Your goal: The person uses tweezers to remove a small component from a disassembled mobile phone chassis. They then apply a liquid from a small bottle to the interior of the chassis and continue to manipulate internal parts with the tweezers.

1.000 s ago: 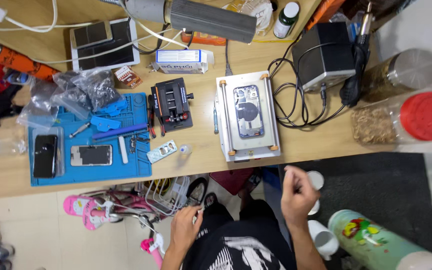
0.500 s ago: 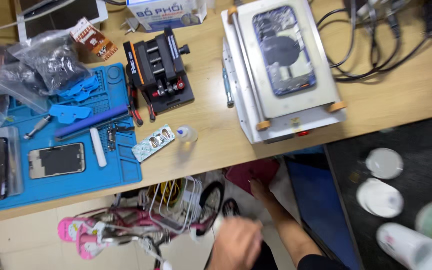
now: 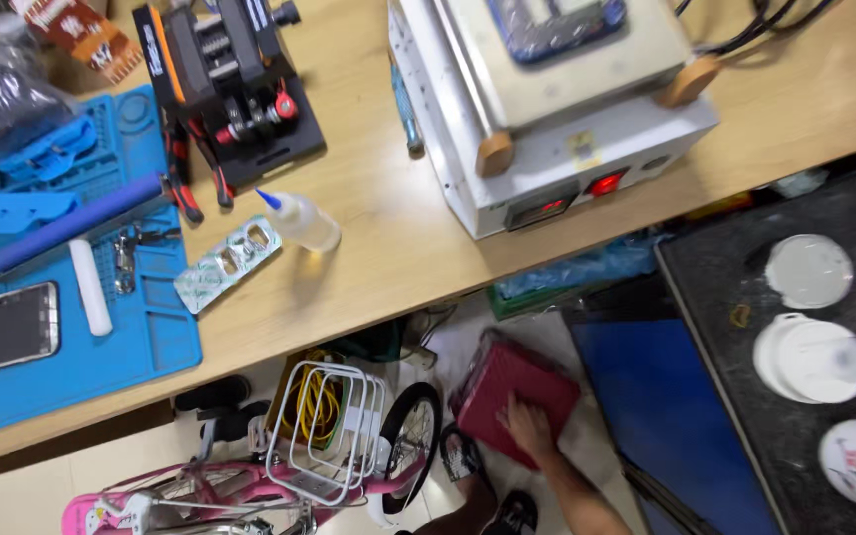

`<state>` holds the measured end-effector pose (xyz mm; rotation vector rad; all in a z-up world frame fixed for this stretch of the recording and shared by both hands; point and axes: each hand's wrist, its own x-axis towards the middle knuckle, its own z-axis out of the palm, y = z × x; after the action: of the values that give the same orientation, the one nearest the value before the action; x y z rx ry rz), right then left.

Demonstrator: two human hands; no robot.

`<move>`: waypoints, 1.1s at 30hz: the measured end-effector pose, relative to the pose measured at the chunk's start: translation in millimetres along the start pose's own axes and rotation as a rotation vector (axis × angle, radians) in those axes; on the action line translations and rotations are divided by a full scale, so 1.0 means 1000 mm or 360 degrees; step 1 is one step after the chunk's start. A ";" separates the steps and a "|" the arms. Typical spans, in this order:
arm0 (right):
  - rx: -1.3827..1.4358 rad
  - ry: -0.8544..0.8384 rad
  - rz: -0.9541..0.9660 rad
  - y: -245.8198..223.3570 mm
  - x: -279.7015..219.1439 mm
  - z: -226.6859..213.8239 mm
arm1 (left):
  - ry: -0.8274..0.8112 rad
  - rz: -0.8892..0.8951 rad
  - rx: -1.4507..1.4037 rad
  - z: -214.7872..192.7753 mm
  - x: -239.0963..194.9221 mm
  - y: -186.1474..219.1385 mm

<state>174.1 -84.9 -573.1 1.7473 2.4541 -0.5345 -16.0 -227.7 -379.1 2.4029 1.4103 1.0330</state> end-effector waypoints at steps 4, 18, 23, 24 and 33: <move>0.0172 -0.1047 0.0476 0.007 -0.099 -0.007 | -0.0006 0.0047 -0.0010 -0.014 -0.005 0.020; 0.0563 -0.0811 0.1041 0.001 -0.190 -0.184 | 0.0089 0.0143 0.0040 -0.048 0.000 0.055; 0.0755 -0.0382 0.1034 0.000 -0.181 -0.273 | 0.0165 0.0149 0.0144 -0.081 0.033 0.039; 0.0809 -0.0287 0.1021 -0.004 -0.187 -0.281 | 0.0155 0.0141 0.0152 -0.094 0.037 0.040; 0.1358 0.0584 0.0614 0.009 -0.170 -0.388 | -0.0589 0.0009 0.0066 -0.196 0.163 0.035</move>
<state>293.2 -108.4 -167.2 2.7494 2.1055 -1.4736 -65.4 -149.9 -138.5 2.4629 1.3019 0.5243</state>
